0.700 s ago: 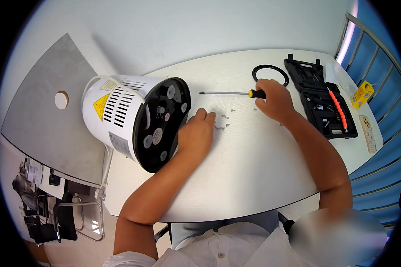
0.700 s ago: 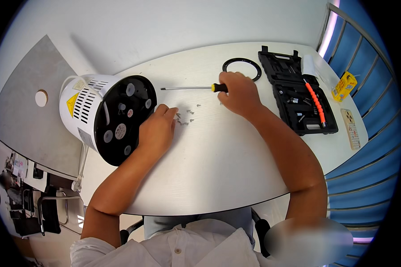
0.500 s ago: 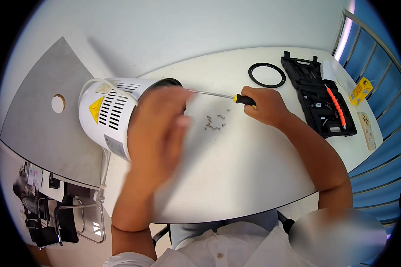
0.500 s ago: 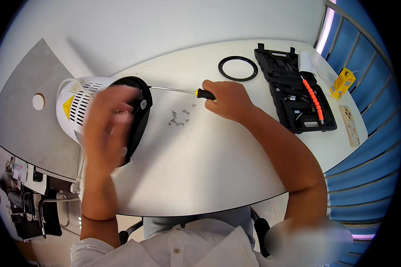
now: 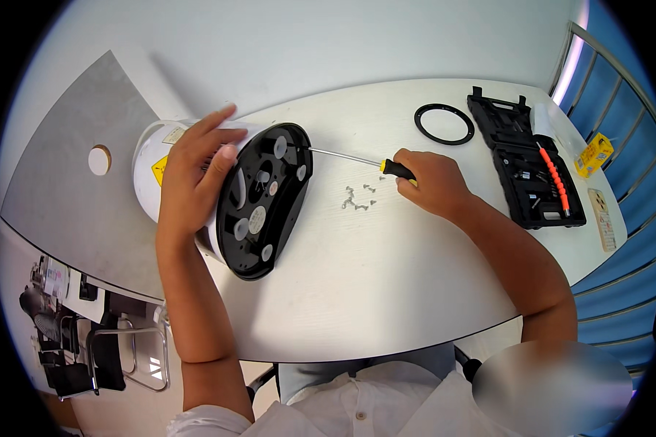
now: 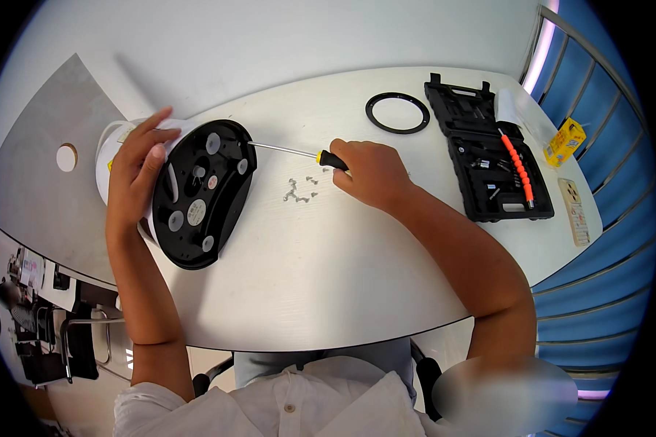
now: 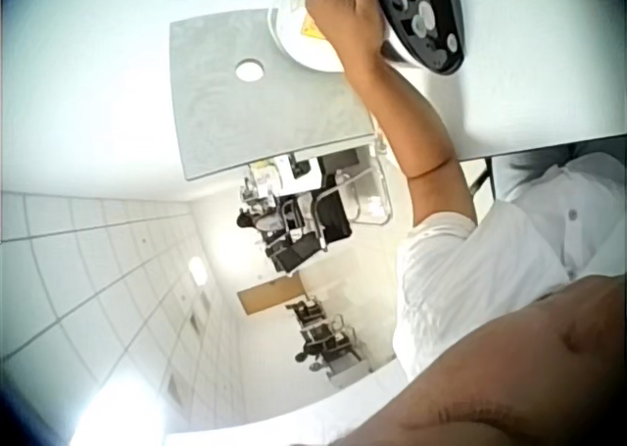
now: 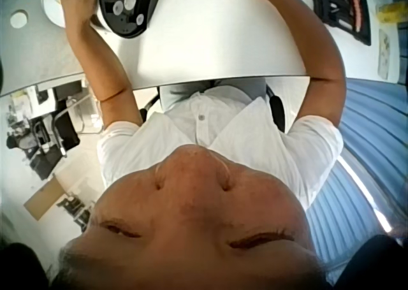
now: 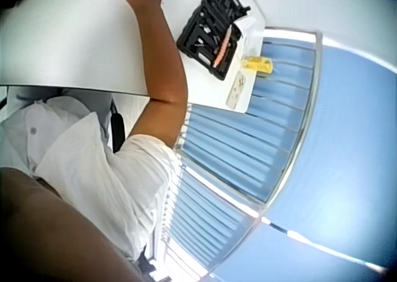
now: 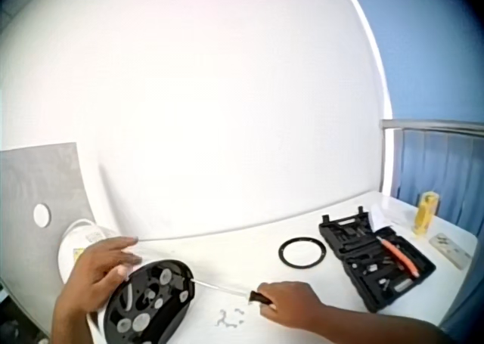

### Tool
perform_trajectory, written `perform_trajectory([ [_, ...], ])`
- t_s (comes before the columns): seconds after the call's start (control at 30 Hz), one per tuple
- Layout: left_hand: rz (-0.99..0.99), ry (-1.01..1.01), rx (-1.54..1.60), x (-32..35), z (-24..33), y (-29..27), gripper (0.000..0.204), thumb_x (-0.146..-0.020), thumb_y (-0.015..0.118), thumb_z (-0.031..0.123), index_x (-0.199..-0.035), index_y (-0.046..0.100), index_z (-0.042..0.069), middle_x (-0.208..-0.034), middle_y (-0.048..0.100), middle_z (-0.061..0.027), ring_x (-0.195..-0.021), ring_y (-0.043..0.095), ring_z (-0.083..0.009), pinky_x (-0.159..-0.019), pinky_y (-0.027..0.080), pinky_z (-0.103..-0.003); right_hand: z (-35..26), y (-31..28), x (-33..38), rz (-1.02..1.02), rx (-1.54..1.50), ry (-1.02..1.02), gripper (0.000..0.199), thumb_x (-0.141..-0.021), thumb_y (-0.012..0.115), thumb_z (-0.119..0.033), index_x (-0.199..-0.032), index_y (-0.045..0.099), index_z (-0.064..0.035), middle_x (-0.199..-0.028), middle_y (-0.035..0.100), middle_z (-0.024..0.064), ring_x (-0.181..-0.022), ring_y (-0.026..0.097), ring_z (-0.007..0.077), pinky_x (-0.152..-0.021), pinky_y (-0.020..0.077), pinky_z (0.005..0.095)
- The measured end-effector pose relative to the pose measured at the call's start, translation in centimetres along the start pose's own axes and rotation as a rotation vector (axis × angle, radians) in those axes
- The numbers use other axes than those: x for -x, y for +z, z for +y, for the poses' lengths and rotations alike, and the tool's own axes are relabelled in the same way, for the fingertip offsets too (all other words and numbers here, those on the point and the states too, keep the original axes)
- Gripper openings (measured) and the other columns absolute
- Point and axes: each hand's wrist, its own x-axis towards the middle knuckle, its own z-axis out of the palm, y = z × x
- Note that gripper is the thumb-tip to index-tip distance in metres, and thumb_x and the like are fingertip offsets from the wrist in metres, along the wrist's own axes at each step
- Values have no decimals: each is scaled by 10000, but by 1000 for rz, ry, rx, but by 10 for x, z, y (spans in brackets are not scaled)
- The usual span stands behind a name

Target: The person uses a screwdriver to remove multiple screws from the base of a white cylindrical appliance. After removing the screws, the person detaches the base cover, exposing the internal wiring and components.

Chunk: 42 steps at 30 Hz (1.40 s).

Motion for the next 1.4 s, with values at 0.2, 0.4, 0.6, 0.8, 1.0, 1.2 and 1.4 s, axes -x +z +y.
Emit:
perform_trajectory([
  [0.2, -10, 71, 47, -3, 0, -1, 298, -897, 573, 240, -983, 676, -26, -1063, 681, -171, -1106, 588, -354, -1054, 383, -446, -3, 2, -1, -6, 13, -6, 139, -762, 573, -118, -889, 541, -73, -656, 565, 86, -615, 558, 273, -557, 421, 402],
  [0.4, 7, 120, 61, -4, -1, 0, 270, -886, 579, 216, -955, 664, -31, -988, 687, -157, -1014, 621, -332, -1062, 391, -459, -9, -5, -3, -109, 39, 92, 173, -776, 593, -133, -936, 573, -69, -720, 589, 99, -670, 584, 279, -614, 441, 380],
  [0.6, 6, 127, 51, -5, -1, 0, 261, -884, 580, 209, -946, 657, -32, -975, 686, -150, -1000, 625, -328, -1053, 401, -459, -8, -4, -4, -66, 29, 64, 155, -775, 598, -128, -914, 568, -64, -704, 584, 104, -652, 581, 283, -605, 439, 383],
  [0.8, 8, 114, 43, -5, 0, 1, 267, -886, 578, 216, -945, 657, -32, -971, 686, -148, -994, 625, -333, -1046, 406, -458, -7, -2, -3, -36, 63, 27, 151, -769, 596, -123, -904, 561, -65, -666, 574, 92, -628, 573, 267, -571, 434, 396],
  [1.0, 0, 128, 42, -5, -1, 1, 264, -884, 574, 209, -947, 657, -33, -965, 686, -148, -989, 624, -337, -1043, 407, -456, -10, -6, -4, -77, 7, 78, 167, -773, 604, -125, -925, 576, -61, -694, 582, 100, -632, 572, 269, -593, 432, 373],
  [1.2, 9, 126, 43, -5, -3, 3, 262, -884, 577, 209, -949, 659, -31, -966, 687, -147, -987, 624, -335, -1043, 407, -457, -13, -5, -2, -66, -7, 58, 170, -773, 587, -125, -933, 581, -68, -694, 585, 96, -619, 570, 258, -587, 432, 369],
  [1.4, 1, 132, 49, -6, -2, 1, 270, -883, 582, 218, -949, 659, -32, -971, 687, -147, -985, 624, -335, -1042, 409, -454, -10, -4, -3, -20, -4, 59, 121, -757, 571, -118, -857, 534, -60, -634, 553, 99, -592, 550, 281, -550, 418, 398],
])
